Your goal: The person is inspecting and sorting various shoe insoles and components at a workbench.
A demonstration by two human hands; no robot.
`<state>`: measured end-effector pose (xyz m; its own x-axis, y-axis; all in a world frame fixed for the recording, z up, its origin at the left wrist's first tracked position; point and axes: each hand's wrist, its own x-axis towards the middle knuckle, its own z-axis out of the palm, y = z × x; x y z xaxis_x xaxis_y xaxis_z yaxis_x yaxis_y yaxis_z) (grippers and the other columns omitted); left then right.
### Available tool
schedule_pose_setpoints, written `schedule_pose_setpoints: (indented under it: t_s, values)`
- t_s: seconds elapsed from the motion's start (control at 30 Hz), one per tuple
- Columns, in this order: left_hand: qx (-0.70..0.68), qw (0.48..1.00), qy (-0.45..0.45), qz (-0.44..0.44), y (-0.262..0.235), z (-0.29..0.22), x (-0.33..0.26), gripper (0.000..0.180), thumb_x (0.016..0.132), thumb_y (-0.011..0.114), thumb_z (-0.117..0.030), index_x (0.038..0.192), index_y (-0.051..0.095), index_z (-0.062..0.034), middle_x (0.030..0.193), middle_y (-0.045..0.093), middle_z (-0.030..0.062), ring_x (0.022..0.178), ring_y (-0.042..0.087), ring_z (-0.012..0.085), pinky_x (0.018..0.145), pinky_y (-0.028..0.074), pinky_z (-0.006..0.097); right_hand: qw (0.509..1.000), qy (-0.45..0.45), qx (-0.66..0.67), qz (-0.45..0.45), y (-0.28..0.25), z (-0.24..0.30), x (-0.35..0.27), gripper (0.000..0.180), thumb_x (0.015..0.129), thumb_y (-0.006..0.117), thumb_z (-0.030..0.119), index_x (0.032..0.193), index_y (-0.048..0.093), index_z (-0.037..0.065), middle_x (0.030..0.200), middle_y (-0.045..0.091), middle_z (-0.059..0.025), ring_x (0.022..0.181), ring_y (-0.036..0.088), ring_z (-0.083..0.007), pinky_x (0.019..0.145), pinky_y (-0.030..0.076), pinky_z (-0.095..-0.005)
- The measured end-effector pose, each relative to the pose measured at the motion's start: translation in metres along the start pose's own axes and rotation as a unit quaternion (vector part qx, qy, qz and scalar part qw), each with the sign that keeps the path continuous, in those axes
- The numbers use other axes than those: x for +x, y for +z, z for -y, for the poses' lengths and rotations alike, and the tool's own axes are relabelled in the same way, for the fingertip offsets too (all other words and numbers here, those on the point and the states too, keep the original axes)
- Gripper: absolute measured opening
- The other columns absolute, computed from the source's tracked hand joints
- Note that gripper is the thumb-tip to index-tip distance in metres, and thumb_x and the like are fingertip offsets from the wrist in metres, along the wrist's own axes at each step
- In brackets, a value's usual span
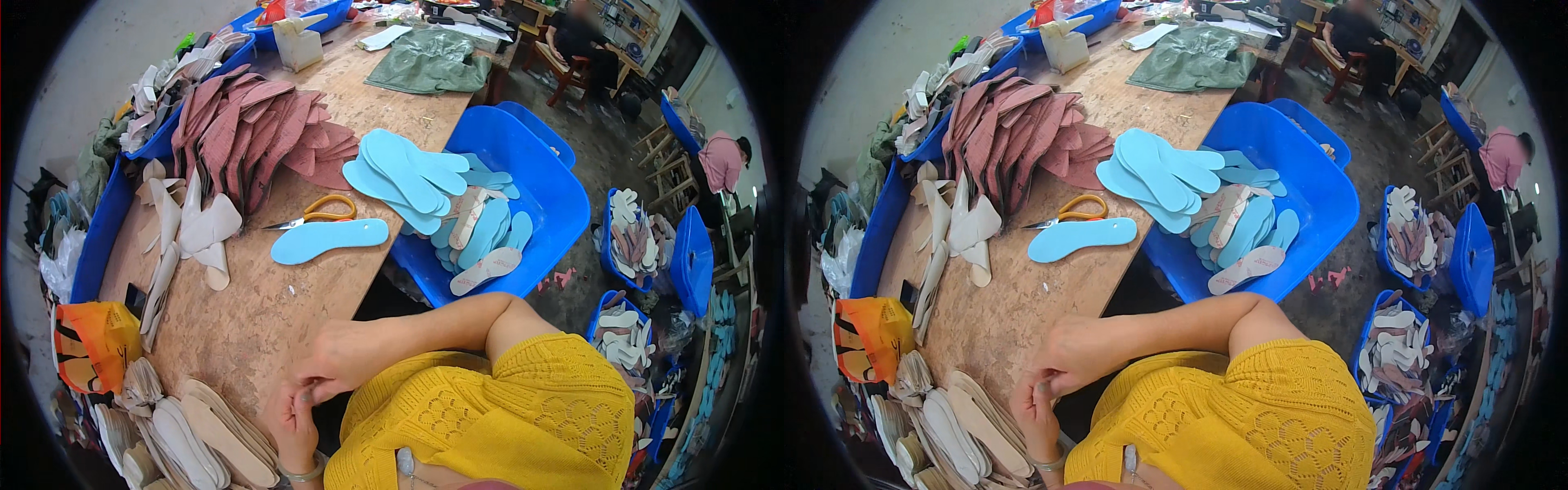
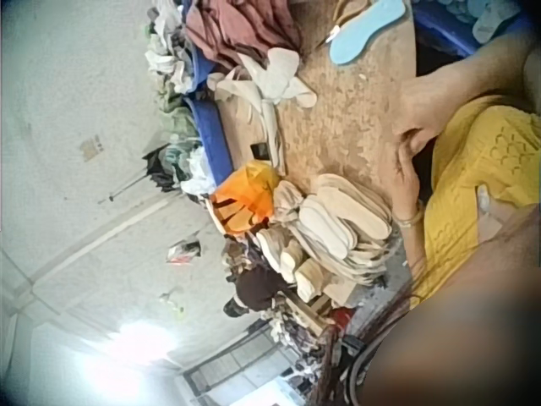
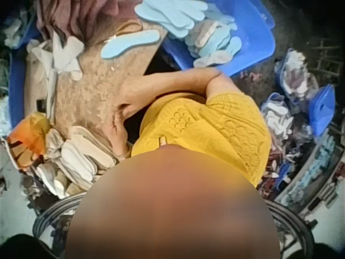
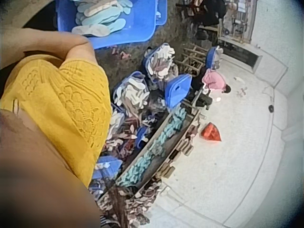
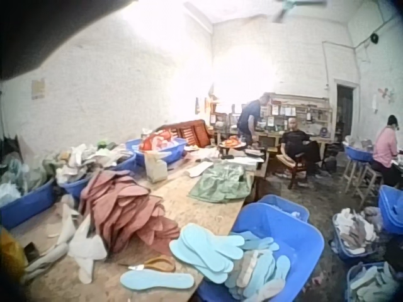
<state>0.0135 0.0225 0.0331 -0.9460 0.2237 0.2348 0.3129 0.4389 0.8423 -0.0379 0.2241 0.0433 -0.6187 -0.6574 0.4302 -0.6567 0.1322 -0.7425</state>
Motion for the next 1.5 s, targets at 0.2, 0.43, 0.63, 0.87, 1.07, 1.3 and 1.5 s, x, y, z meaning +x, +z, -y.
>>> schedule_pose_setpoints:
  t_s: [0.2, 0.43, 0.63, 0.87, 1.07, 1.3, 1.5]
  values:
    - [-0.038, 0.981, 0.052, 0.183, -0.012, -0.011, 0.004, 0.022, 0.089, 0.06, -0.017, 0.073, 0.059, -0.0021, 0.066, 0.057, 0.0102, 0.061, 0.054, 0.0254, 0.056, 0.04, 0.031, 0.986, -0.043, 0.052, 0.154, -0.012, 0.011, 0.001, 0.023, 0.081, 0.072, 0.025, 0.074, 0.064, 0.004, 0.07, 0.064, -0.0135, 0.064, 0.061, -0.032, 0.055, 0.045, -0.0387]
    - [-0.399, 0.913, -0.078, 0.029, 0.011, 0.007, -0.017, 0.034, 0.099, 0.053, -0.031, 0.075, 0.047, -0.0081, 0.075, 0.051, 0.0003, 0.068, 0.047, 0.0095, 0.063, 0.038, 0.024, 0.925, 0.026, 0.372, 0.067, 0.023, -0.01, 0.0, 0.023, 0.09, 0.067, 0.02, 0.077, 0.065, 0.001, 0.067, 0.06, -0.0095, 0.062, 0.058, -0.0202, 0.057, 0.043, -0.0311]
    - [-0.357, 0.933, -0.04, -0.025, 0.009, 0.01, 0.01, 0.025, 0.098, 0.055, -0.026, 0.082, 0.048, -0.0083, 0.079, 0.049, -0.0025, 0.074, 0.044, 0.0059, 0.069, 0.037, 0.022, 0.968, 0.063, 0.239, 0.033, -0.008, -0.012, 0.011, 0.017, 0.092, 0.063, 0.02, 0.089, 0.064, 0.002, 0.074, 0.062, -0.0096, 0.066, 0.058, -0.017, 0.061, 0.045, -0.0297]
    - [-0.299, 0.943, -0.073, -0.123, 0.001, 0.013, 0.019, 0.008, 0.095, 0.057, -0.009, 0.092, 0.053, -0.0025, 0.081, 0.055, 0.001, 0.07, 0.049, 0.0065, 0.064, 0.041, 0.021, 0.991, 0.01, 0.076, -0.109, -0.014, -0.023, 0.044, 0.015, 0.086, 0.065, 0.016, 0.094, 0.061, 0.004, 0.081, 0.062, -0.0112, 0.076, 0.062, -0.0304, 0.067, 0.048, -0.0375]
    - [-0.303, 0.929, -0.049, -0.206, 0.006, 0.036, 0.04, 0.008, 0.097, 0.056, -0.011, 0.095, 0.052, -0.0039, 0.079, 0.057, 0.0022, 0.063, 0.05, 0.0068, 0.057, 0.04, 0.02, 0.916, -0.149, -0.168, -0.332, -0.002, -0.008, 0.045, 0.026, 0.081, 0.071, 0.017, 0.098, 0.058, 0.002, 0.087, 0.059, -0.0121, 0.081, 0.06, -0.0289, 0.069, 0.049, -0.0362]
    - [-0.446, 0.882, -0.107, -0.105, 0.019, 0.031, 0.041, 0.018, 0.096, 0.058, -0.013, 0.109, 0.056, -0.0011, 0.09, 0.062, 0.0048, 0.071, 0.055, 0.0096, 0.063, 0.044, 0.023, 0.968, 0.109, 0.136, -0.178, 0.011, -0.024, 0.02, 0.019, 0.083, 0.07, 0.016, 0.091, 0.063, 0.0, 0.083, 0.062, -0.0115, 0.077, 0.063, -0.024, 0.071, 0.05, -0.0346]
    - [-0.343, 0.926, -0.092, -0.129, 0.023, 0.024, 0.039, 0.018, 0.094, 0.06, -0.01, 0.109, 0.056, -0.001, 0.092, 0.061, 0.0056, 0.074, 0.056, 0.0114, 0.068, 0.046, 0.024, 0.972, 0.102, 0.171, -0.122, 0.01, -0.038, 0.015, 0.013, 0.085, 0.065, 0.011, 0.089, 0.066, -0.001, 0.081, 0.066, -0.0126, 0.076, 0.064, -0.0236, 0.067, 0.05, -0.0338]
